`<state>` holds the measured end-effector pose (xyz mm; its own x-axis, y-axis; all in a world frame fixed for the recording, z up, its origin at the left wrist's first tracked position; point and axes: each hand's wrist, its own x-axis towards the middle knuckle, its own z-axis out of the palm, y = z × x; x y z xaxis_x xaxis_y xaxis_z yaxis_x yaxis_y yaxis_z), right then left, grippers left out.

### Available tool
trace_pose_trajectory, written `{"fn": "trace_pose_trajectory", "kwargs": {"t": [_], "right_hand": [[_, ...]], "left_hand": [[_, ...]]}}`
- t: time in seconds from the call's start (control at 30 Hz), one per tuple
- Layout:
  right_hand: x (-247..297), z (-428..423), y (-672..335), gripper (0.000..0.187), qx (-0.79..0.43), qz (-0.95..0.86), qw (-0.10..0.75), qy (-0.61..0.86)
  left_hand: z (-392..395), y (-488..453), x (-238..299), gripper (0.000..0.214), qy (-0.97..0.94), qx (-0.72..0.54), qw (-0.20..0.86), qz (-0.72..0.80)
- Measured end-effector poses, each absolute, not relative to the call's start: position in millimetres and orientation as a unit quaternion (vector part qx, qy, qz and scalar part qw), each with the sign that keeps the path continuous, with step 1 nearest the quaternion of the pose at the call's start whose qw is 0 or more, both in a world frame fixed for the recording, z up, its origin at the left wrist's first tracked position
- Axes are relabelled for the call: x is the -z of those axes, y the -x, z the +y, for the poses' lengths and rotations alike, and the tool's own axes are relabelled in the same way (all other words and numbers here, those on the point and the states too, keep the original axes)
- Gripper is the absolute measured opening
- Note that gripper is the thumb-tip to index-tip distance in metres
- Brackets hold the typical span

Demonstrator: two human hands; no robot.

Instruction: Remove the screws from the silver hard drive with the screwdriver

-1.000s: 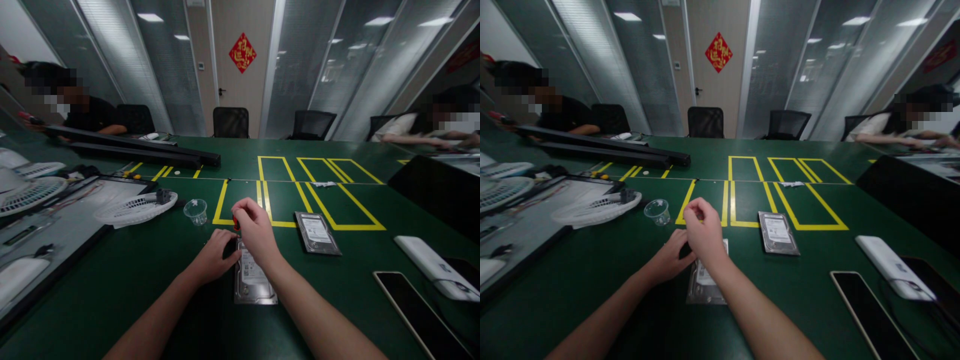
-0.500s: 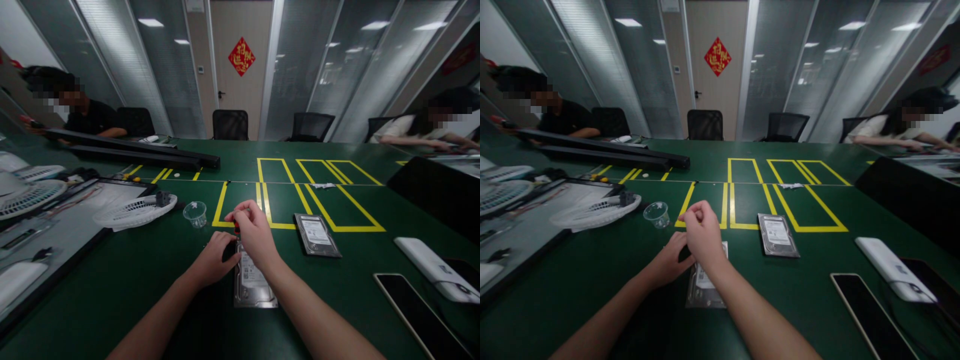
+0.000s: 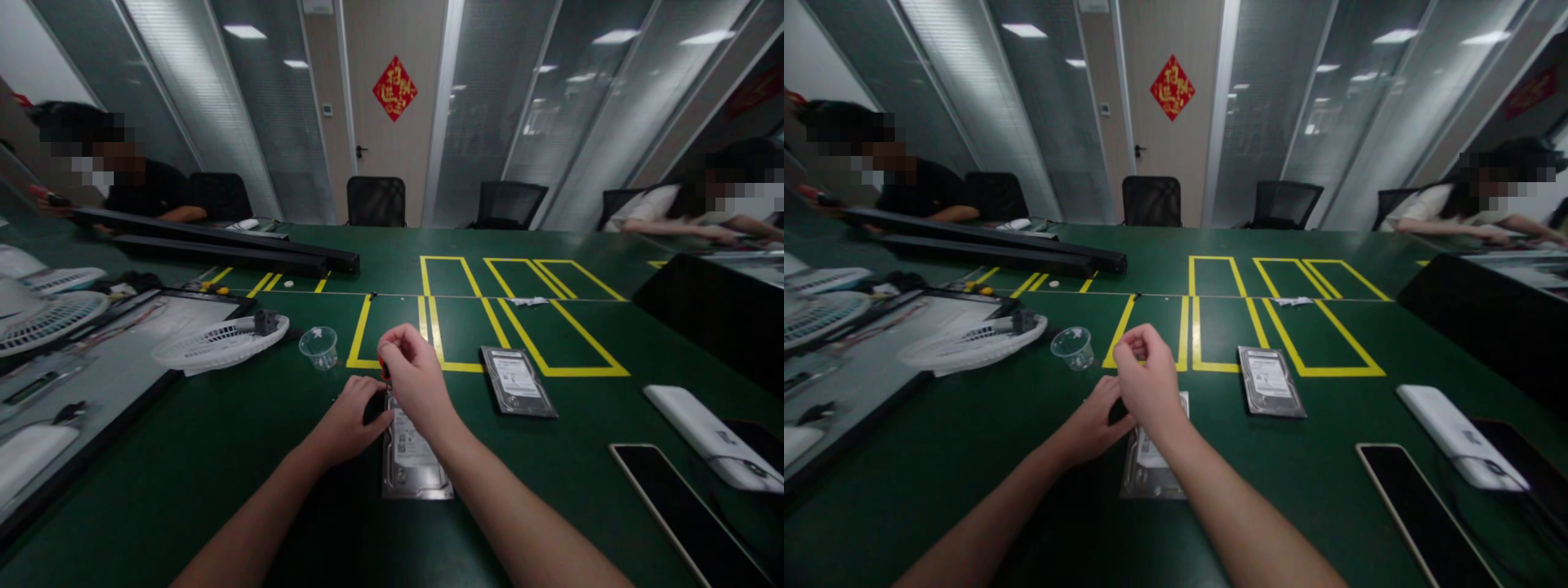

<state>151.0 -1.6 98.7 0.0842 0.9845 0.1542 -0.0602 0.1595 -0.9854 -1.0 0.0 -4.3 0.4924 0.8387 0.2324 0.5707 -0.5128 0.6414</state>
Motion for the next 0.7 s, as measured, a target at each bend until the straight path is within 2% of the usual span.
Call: {"fn": "trace_pose_trajectory", "kwargs": {"t": [0.33,0.7], "right_hand": [[-95.0,-2.2,-150.4,0.011,-0.478,-0.48,0.569,0.467],[-96.5,-1.4,-152.3,0.011,-0.426,-0.521,0.577,0.462]], "left_hand": [[0.4,1.3,7.7,0.033,-0.828,-0.276,0.245,0.422],[-0.4,1.9,4.4,0.034,-0.83,-0.27,0.247,0.42]]}}
